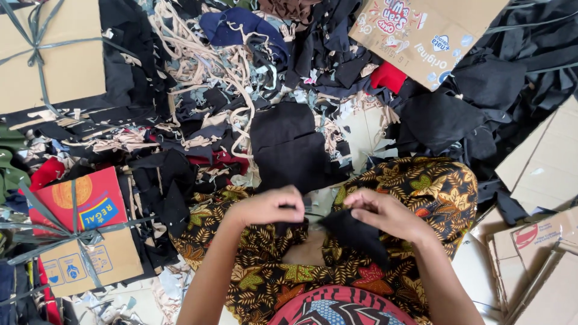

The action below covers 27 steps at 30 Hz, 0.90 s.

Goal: Sorting through a large pile of fabric scraps and organizing them on cardboard sheets

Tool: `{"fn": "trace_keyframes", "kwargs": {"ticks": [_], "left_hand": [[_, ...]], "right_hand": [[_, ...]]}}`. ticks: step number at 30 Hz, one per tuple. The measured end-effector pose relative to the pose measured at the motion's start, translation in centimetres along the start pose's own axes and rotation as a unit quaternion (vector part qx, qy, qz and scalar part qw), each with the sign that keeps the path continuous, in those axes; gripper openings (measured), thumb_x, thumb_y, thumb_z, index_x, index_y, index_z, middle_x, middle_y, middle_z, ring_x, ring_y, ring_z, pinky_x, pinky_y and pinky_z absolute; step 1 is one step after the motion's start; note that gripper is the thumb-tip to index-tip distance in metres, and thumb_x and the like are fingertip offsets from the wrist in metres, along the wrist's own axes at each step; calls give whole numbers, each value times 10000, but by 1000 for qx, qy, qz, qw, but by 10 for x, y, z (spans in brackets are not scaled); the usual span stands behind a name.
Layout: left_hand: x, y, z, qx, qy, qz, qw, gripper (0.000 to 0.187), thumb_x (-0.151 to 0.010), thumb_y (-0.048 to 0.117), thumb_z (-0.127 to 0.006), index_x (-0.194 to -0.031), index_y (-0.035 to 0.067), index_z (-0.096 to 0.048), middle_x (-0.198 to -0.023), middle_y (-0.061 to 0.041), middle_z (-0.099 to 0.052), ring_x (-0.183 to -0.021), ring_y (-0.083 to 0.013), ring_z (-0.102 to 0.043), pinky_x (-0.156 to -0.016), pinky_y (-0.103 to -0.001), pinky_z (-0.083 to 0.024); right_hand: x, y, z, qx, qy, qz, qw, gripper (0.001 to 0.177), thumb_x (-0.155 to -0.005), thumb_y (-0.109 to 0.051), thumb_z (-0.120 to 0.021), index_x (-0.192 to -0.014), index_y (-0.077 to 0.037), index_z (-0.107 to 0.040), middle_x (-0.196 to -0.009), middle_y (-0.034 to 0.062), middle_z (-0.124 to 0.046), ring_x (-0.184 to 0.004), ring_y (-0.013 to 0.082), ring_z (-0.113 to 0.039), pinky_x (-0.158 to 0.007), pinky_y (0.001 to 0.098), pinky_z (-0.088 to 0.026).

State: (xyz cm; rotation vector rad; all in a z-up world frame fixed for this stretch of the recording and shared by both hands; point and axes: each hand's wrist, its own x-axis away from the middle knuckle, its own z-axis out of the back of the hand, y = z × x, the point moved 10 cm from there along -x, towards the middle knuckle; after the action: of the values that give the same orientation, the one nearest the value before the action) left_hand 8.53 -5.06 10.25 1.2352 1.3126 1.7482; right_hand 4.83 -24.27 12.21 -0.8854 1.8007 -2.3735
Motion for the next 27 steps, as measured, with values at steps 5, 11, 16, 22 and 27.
{"fn": "trace_keyframes", "kwargs": {"ticks": [5, 11, 16, 22, 27], "left_hand": [[-8, 47, 78, -1, 183, -56, 982, 204, -990, 212, -651, -1144, 84, -691, -1129, -121, -615, -1173, -276, -541, -1070, -460, -406], [22, 39, 129, 89, 343, -43, 934, 312, -1009, 105, -592, -1314, 108, -659, -1169, -82, -691, -1124, -165, -600, -1050, -376, -458], [20, 36, 134, 111, 386, -70, 913, 351, -1012, 42, -557, -1349, 82, -645, -1215, -83, -709, -1115, -126, -608, -1026, -342, -491], [-2, 59, 124, 111, 397, -123, 903, 410, -1025, 11, -514, -1418, 100, -590, -1443, -125, -593, -1405, -206, -440, -1163, -432, -374], [-11, 59, 120, 119, 400, -116, 901, 459, -1010, -1, -537, -1447, 132, -574, -1481, -111, -564, -1462, -200, -360, -1182, -428, -340]], "right_hand": [[-33, -31, 0, -56, 97, 43, 993, 326, -954, -21, -628, -1273, -62, -684, -1044, 229, -754, -1045, 308, -702, -913, 478, -559], [-55, -59, 27, -104, 201, 95, 969, 339, -1016, 12, -516, -1265, -94, -720, -1120, 184, -718, -1049, 273, -643, -968, 454, -526], [-95, 42, 32, -81, 194, 51, 976, 395, -1051, 14, -452, -1370, -98, -656, -1322, 183, -611, -1287, 411, -552, -1038, 556, -459], [-109, 82, 33, 79, 225, -54, 970, 455, -1006, -51, -560, -1440, -180, -599, -1351, 167, -554, -1240, 453, -582, -949, 528, -576], [-111, 94, 35, 56, 238, -59, 968, 476, -1020, 9, -514, -1486, -87, -522, -1343, 200, -469, -1215, 483, -580, -894, 550, -619]]}}
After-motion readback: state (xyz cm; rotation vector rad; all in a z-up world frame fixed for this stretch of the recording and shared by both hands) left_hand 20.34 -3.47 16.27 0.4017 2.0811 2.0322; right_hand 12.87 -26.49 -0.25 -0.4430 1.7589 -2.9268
